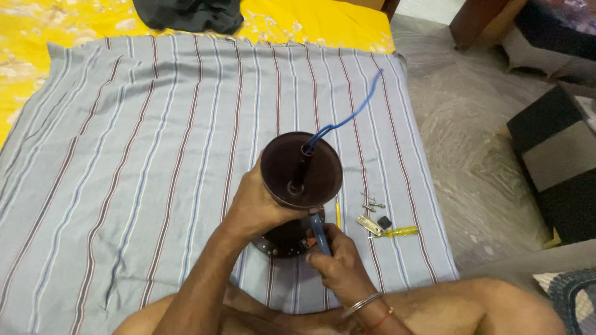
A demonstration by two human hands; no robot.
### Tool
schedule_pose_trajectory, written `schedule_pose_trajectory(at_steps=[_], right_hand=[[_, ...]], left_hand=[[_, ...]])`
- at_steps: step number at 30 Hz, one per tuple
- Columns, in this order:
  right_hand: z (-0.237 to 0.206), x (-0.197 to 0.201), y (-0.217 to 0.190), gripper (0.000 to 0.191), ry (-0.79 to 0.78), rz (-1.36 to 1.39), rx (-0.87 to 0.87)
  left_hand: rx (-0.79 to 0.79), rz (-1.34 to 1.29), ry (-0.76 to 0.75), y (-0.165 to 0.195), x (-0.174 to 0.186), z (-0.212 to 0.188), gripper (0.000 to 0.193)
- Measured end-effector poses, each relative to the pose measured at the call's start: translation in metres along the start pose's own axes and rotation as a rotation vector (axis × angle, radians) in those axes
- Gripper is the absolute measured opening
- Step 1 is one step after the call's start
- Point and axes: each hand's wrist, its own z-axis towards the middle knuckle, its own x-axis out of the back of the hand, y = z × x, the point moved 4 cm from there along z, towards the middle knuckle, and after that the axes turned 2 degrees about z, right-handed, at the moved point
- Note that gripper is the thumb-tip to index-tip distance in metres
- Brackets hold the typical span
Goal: The person sits on a bed servicing a ceiling fan motor assembly. They use pliers and a screwdriver to loosen parts, remove the conical cover, thread the blue wire through the downrod, and work on the wiring and mounting hardware at the fan base.
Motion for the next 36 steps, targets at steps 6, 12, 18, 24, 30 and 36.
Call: schedule_pose_trajectory(at_steps=[6, 12, 18, 24, 30, 36], right_hand=[[-0.004, 0.0, 0.01, 0.039, 0.175, 0.005, -0.203], [-0.011, 0.005, -0.003, 0.04, 0.116, -0.007, -0.024], [-0.01, 0.001, -0.013, 0.038, -0.052, 0.08, 0.217], [-0.011, 0.016, -0.005, 0.045, 0.13, 0.077, -0.12], [-0.017, 0.013, 0.01, 0.042, 0.155, -0.021, -0.158], [-0.021, 0.004, 0.005, 0.052, 0.032, -0.083, 0.01]], left_hand=[[-0.026, 0.097, 0.016, 0.007, -0.002, 0.004, 0.093], [0.04, 0.126, 0.046, 0.009, 0.005, 0.004, 0.089], [-0.081, 0.157, 0.08, 0.019, -0.004, -0.002, 0.089], [0.055, 0.071, 0.056, 0.0, -0.003, 0.0, 0.102], [-0.008, -0.237, -0.201, -0.003, -0.007, -0.001, 0.13], [0.103, -0.16, -0.253, -0.008, 0.014, -0.003, 0.116]])
